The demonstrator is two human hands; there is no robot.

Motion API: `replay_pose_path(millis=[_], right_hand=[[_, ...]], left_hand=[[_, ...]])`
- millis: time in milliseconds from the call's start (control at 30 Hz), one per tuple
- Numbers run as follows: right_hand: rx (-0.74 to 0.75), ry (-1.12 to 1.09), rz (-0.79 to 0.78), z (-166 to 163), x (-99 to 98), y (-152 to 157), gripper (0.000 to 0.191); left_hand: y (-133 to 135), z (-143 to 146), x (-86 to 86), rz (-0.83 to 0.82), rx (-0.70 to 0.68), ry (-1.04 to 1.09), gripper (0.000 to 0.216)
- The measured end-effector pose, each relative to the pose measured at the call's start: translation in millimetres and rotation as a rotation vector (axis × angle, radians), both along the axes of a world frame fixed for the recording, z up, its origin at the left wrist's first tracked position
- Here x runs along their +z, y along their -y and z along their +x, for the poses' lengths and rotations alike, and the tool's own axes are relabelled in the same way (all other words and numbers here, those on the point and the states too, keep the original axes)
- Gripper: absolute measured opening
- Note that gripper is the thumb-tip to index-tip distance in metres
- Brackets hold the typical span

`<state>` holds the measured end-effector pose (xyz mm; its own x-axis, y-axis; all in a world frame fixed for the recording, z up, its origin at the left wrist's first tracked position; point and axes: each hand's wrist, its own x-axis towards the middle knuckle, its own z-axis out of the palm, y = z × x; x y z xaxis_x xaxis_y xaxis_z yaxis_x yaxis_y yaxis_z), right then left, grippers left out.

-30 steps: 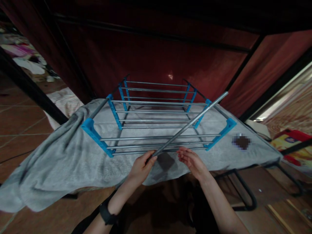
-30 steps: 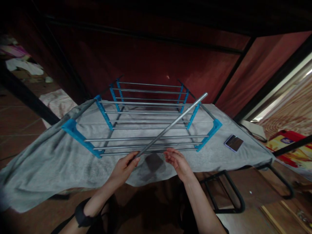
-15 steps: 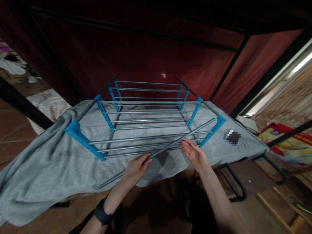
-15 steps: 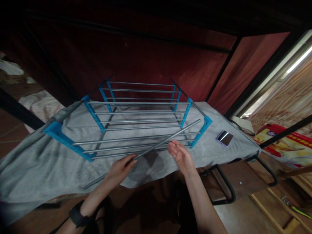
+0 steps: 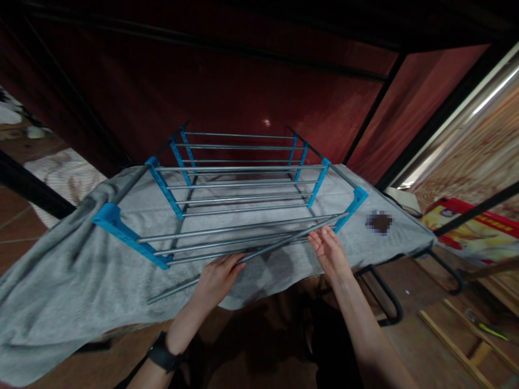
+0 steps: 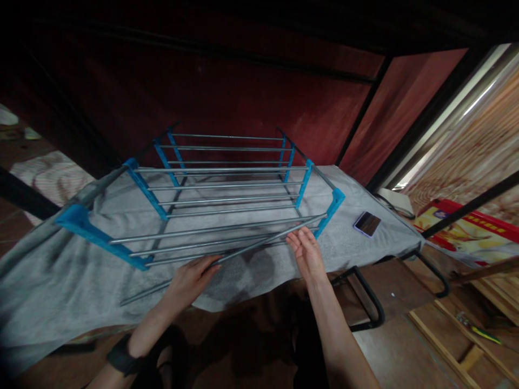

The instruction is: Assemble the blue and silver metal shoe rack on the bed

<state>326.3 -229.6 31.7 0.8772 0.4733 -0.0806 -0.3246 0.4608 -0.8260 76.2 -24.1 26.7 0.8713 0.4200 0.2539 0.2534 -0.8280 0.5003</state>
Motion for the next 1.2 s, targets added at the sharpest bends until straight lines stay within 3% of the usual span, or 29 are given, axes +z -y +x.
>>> replay_pose_path(millis=[333, 567, 1000, 1200], right_hand=[[-0.029, 0.027, -0.014, 4, -3.0, -1, 0.030], [-0.066, 0.018, 0.047, 10, 0.0, 2, 0.023], [-0.144, -0.011, 0.108, 24, -3.0, 8, 0.026], [-0.183, -0.027, 0.090, 33, -9.0, 16, 0.024]], left_hand=[[-21, -12, -1.3, 0.138, 0.057, -0.010, 0.031], [-41, -28, 2.3, 0.292, 0.216, 0.031, 0.031], [-61, -53, 3.3, 0.391, 0.713, 0.312, 0.018], [-59, -59, 7.9, 0.335, 0.726, 0.373, 0.016]])
